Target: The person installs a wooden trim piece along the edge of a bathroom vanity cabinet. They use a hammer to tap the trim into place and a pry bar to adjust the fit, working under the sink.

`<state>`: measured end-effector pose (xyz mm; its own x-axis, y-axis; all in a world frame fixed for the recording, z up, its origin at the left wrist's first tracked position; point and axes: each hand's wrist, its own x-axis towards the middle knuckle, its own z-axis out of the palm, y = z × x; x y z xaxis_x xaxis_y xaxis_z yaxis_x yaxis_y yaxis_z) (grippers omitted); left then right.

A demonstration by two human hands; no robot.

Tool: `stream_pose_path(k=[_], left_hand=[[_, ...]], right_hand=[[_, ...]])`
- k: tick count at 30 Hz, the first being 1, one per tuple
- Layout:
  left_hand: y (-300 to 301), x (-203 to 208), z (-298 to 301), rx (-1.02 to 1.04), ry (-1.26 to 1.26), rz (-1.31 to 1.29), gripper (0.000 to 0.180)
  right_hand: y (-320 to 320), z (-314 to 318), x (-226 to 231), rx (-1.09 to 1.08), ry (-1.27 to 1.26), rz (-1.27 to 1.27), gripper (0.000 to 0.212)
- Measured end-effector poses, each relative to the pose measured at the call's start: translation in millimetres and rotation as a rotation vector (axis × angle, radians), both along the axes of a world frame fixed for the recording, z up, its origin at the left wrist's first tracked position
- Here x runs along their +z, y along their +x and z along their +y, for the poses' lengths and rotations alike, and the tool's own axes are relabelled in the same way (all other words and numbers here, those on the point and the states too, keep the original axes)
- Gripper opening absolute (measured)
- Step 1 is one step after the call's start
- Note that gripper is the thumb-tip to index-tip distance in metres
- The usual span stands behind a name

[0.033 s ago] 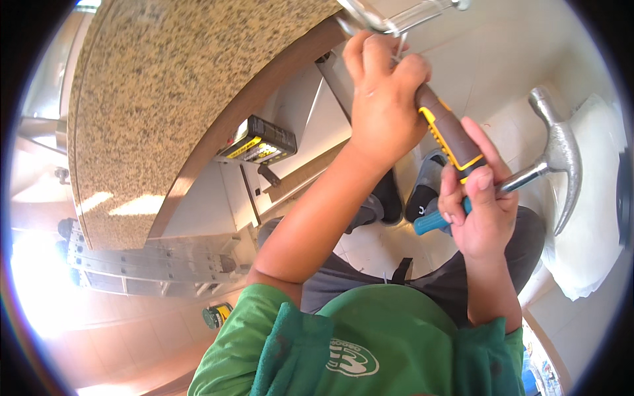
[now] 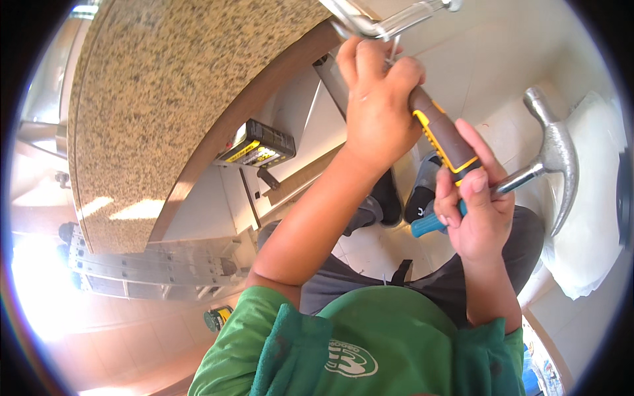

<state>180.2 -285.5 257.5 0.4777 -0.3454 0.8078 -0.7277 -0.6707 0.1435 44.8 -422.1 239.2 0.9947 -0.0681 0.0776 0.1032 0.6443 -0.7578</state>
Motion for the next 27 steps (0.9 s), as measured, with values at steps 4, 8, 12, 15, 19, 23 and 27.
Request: stream_pose_path(k=[4, 8, 12, 15, 19, 23, 27], left_hand=[[-3, 2, -2, 0.017, 0.028, 0.043, 0.027], [0, 5, 0, 0.039, 0.056, 0.030, 0.025], [-1, 6, 0, 0.042, 0.056, 0.031, 0.024], [-1, 6, 0, 0.051, 0.065, 0.019, 0.024], [1, 8, 1, 0.042, 0.091, -0.006, 0.026], [1, 5, 1, 0.025, 0.075, -0.006, 0.029], [2, 5, 0, 0.016, 0.087, -0.016, 0.029]], right_hand=[[1, -3, -4, 0.013, 0.015, -0.045, 0.057], [2, -2, -2, 0.045, 0.072, -0.058, 0.057], [0, -5, 2, 0.099, 0.071, -0.016, 0.057], [-2, -6, 8, 0.117, 0.086, 0.012, 0.058], [-1, -6, 5, 0.099, -0.071, -0.043, 0.067], [1, -4, 0, 0.101, -0.074, -0.087, 0.067], [0, -5, -8, 0.107, -0.091, -0.091, 0.068]])
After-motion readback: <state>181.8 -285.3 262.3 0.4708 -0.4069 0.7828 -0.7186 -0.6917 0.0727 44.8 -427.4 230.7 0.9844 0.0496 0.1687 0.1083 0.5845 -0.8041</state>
